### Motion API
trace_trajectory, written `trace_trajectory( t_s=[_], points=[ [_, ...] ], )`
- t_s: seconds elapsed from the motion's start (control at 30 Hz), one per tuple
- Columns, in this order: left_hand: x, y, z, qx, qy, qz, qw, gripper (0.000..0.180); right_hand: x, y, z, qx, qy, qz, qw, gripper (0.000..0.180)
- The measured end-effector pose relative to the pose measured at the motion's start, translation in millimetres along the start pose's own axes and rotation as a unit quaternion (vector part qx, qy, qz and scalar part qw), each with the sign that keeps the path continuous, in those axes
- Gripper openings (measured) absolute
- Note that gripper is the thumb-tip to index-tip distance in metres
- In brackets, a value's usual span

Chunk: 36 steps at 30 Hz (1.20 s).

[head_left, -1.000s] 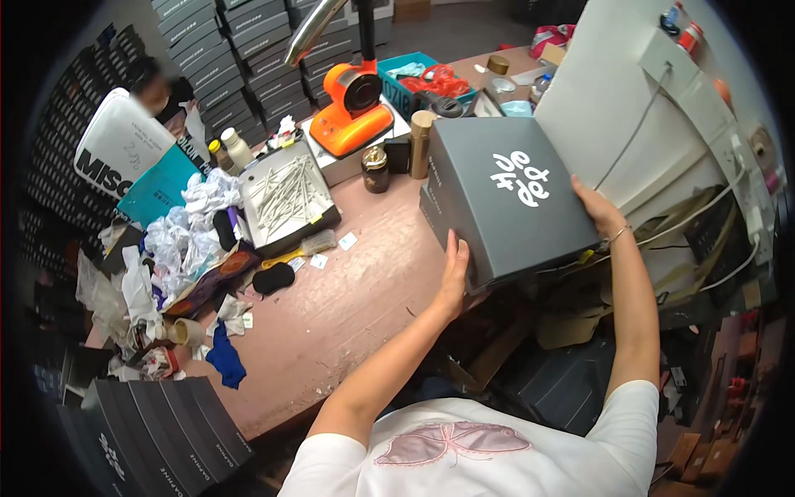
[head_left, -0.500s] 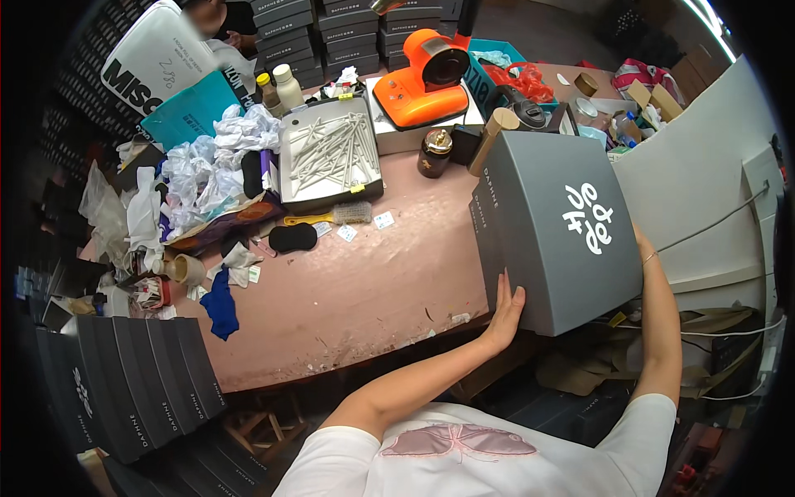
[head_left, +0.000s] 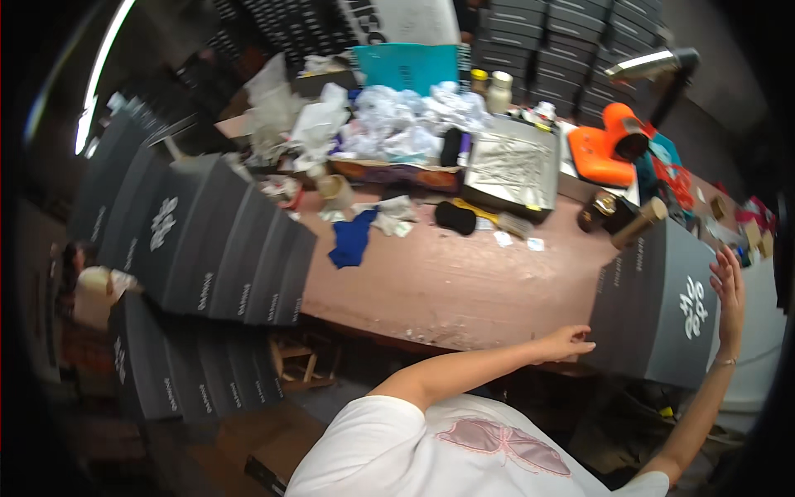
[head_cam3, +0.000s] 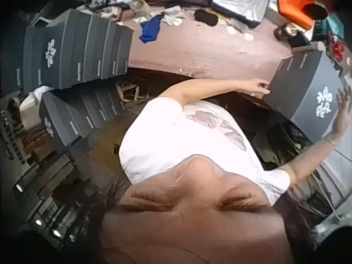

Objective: Inspecting and packing high-heeled shoes into branded boxes using tissue paper.

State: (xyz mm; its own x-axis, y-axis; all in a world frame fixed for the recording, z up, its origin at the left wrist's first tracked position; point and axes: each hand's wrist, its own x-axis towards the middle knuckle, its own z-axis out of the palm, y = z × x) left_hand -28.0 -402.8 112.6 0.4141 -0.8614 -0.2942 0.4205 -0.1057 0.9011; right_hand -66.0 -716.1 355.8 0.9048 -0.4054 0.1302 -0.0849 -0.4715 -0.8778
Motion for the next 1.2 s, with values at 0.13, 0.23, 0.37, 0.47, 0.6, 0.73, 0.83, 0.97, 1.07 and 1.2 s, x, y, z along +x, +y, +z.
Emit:
trace_trajectory(
  t_s=[0.13,0.23,0.37,0.47,0.6,0.73,0.83,0.97,1.07,1.2],
  points=[
    [-96,-19,-63,0.146,0.132,0.066,0.978,0.050,-4,-80,180,-0.018,-0.241,-0.114,0.963,0.036],
    [-213,-12,-104,0.155,0.255,0.122,0.947,0.046,-41,-135,318,-0.106,-0.400,-0.211,0.886,0.030],
    [-408,46,-138,0.221,0.583,0.347,0.701,0.041,-102,-193,472,0.058,-0.557,-0.256,0.788,0.038],
    [-535,78,-167,0.111,0.764,0.456,0.442,0.031,-151,-258,559,0.190,-0.629,-0.089,0.749,0.059],
    [-628,59,-201,0.118,0.814,0.398,0.407,0.032,-181,-346,672,0.368,-0.497,0.066,0.783,0.103],
    [-642,47,-238,0.118,0.807,0.407,0.412,0.035,-187,-387,719,0.355,-0.394,0.107,0.841,0.121],
    [-646,55,-262,0.032,0.802,0.447,0.394,0.041,-175,-373,715,0.360,-0.408,0.110,0.832,0.123],
    [-625,65,-240,0.001,0.787,0.430,0.443,0.054,-160,-304,643,0.410,-0.410,0.131,0.804,0.113],
    [-585,26,-214,-0.027,0.657,0.405,0.635,0.062,-164,-229,557,0.482,-0.387,0.130,0.775,0.091],
    [-488,-35,-172,-0.048,0.508,0.353,0.784,0.065,-174,-103,449,0.457,-0.337,0.148,0.810,0.073]
  ],
)
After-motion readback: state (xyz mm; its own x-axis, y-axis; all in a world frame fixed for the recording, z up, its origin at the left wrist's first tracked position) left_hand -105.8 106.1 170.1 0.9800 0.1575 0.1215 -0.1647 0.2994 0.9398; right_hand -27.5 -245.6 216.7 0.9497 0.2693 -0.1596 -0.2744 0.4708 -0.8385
